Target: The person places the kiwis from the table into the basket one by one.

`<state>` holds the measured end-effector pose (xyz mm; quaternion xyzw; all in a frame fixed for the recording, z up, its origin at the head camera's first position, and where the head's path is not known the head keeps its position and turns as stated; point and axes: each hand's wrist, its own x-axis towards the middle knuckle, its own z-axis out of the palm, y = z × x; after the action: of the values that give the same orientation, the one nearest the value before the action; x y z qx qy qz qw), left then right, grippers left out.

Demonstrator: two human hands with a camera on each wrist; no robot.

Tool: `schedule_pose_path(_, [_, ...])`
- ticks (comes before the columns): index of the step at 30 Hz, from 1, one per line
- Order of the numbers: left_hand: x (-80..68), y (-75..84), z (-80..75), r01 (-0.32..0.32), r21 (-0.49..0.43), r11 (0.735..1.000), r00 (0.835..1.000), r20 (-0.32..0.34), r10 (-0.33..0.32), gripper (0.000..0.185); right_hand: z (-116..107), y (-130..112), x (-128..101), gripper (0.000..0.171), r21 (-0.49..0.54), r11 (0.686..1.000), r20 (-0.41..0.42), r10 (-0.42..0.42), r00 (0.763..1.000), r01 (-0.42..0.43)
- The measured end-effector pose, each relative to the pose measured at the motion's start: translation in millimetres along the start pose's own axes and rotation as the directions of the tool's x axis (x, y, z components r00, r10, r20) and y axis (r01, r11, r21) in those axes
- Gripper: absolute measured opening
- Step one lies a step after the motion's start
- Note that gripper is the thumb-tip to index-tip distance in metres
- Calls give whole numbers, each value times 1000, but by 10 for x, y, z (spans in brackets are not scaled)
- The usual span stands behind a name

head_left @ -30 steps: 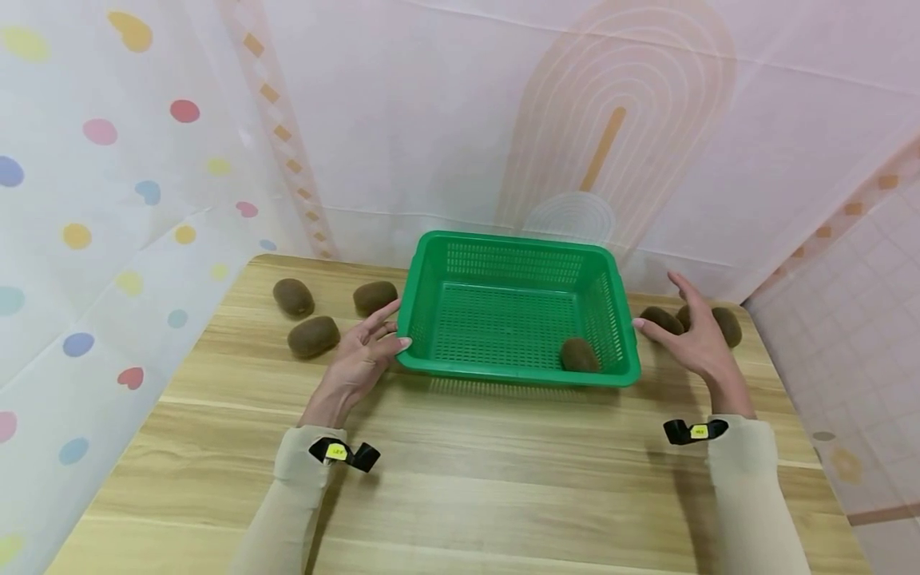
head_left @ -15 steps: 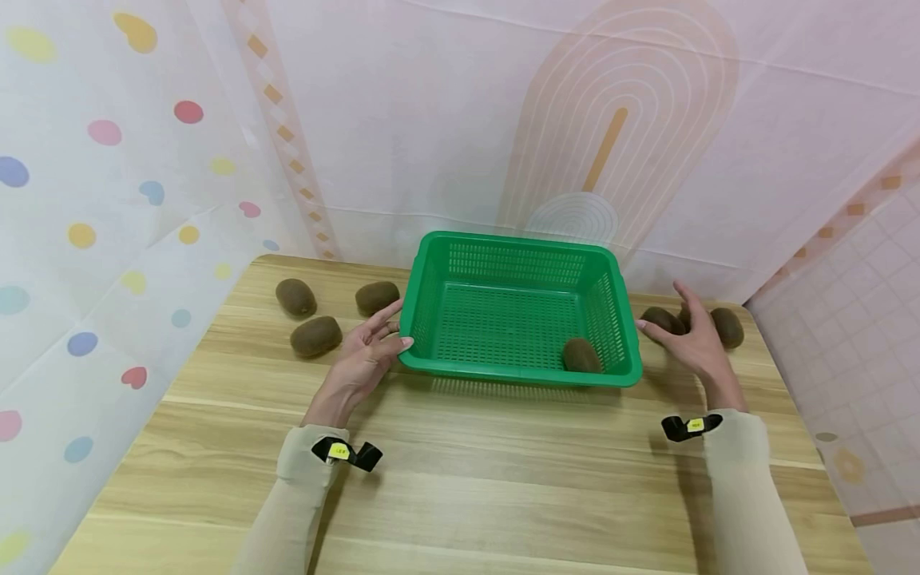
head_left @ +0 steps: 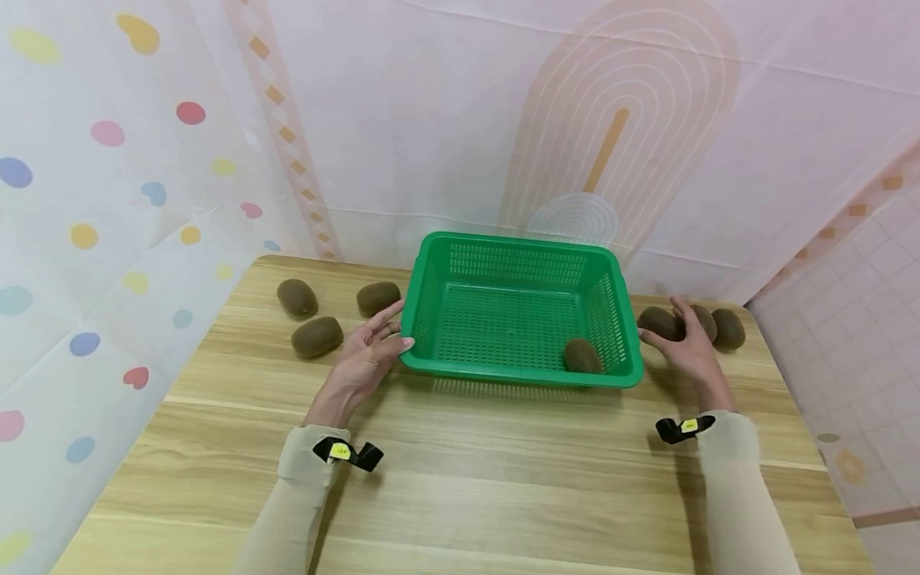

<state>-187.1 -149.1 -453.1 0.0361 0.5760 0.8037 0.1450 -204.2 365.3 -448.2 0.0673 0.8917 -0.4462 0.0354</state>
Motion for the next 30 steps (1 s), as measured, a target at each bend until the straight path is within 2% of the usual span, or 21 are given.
schedule_pose_path(6, [15, -21, 2, -6, -14, 1000, 1000, 3, 6, 77, 66, 29, 21, 99, 2, 1000, -73, 23, 997, -22])
schedule_pose_path(13, [-5, -36, -30, -17, -14, 1000, 1000, 8, 18, 77, 148, 67, 39, 79, -33, 997, -164, 65, 984, -71])
schedule_pose_path(20, [-21, -32, -35, -8, 1, 1000, 1000, -4, 8, 77, 203, 68, 19, 70, -14, 996, -210, 81, 974, -86])
schedule_pose_path(30, [21, -25, -10, -15, -8, 1000, 1000, -3, 15, 77, 142, 59, -6, 71, 22, 995, -224, 98, 970, -95])
